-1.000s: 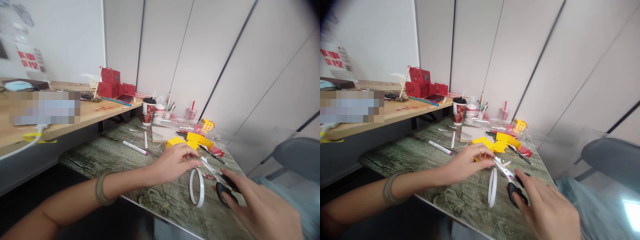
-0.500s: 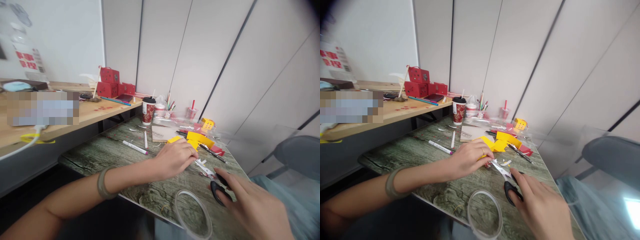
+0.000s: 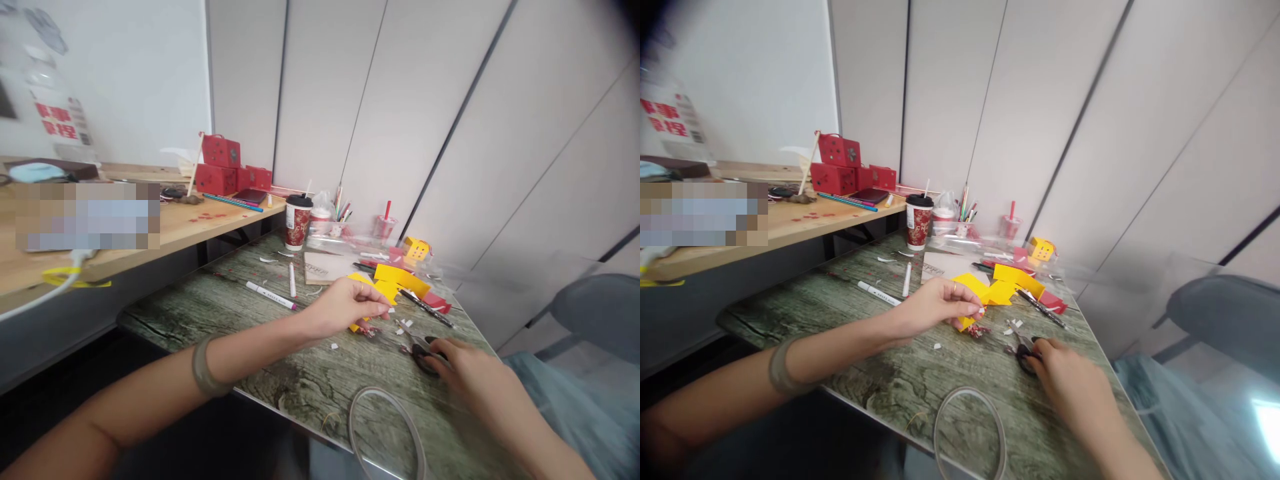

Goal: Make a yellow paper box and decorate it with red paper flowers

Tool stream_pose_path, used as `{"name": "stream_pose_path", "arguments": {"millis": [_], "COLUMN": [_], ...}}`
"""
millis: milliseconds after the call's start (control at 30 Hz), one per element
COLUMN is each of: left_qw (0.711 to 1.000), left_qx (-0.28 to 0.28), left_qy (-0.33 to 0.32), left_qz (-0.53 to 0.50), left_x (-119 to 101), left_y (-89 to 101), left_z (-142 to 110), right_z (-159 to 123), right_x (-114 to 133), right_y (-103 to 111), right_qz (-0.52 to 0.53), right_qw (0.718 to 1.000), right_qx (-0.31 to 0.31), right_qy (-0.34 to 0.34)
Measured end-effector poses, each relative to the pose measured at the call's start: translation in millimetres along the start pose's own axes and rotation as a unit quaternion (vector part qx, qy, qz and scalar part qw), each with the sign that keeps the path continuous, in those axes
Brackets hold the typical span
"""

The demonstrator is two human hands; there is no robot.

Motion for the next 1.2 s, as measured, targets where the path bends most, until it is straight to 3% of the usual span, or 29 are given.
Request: {"name": "stream_pose_path", "arguments": {"millis": [167, 333, 533, 700, 900, 967, 1033, 1100, 1200], "left_qw": [0.999, 0.998, 0.994, 0.991, 0.989, 0.984, 0.955, 0.898, 0.836], "left_qx": [-0.010, -0.046, -0.096, -0.122, -0.124, -0.118, -0.130, -0.161, -0.227], "left_qy": [0.011, -0.007, -0.048, -0.061, -0.068, -0.082, -0.126, -0.165, -0.154], "left_qz": [-0.048, -0.050, -0.015, 0.010, 0.044, 0.101, 0.233, 0.374, 0.475], "left_x": [0.4, -3.0, -11.3, -14.4, -18.3, -18.5, -22.8, -30.4, -43.0], "left_y": [-2.2, 1.2, 8.4, 13.9, 17.7, 18.8, 25.6, 41.5, 85.6], "left_z": [-3.3, -5.1, -8.5, -13.1, -21.2, -21.6, -22.0, -23.1, -24.3], "right_z": [11.0, 17.2, 19.9, 28.6, 28.4, 26.6, 24.9, 23.8, 24.5], "right_x": [41.6, 86.0, 94.8, 97.8, 105.6, 105.5, 101.6, 95.2, 85.5], "right_y": [42.4, 65.9, 67.8, 66.0, 64.9, 64.4, 63.9, 62.5, 57.7], "right_qz": [0.072, 0.174, 0.139, 0.155, 0.165, 0.159, 0.158, 0.161, 0.177], "right_qw": [0.989, 0.958, 0.950, 0.951, 0.937, 0.934, 0.933, 0.935, 0.942], "right_qx": [-0.128, -0.214, -0.260, -0.247, -0.268, -0.280, -0.292, -0.293, -0.267], "right_qy": [-0.002, 0.083, 0.101, 0.101, 0.150, 0.152, 0.138, 0.121, 0.097]}}
Point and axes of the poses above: each hand's wrist, its own z-axis towards the middle knuckle, its own y-axis out of the back of the hand, x = y × z, the point moved 6 cm from there along z, towards the middle knuckle, and after that the axes turned 8 degrees about -x, right-handed, at the moved point
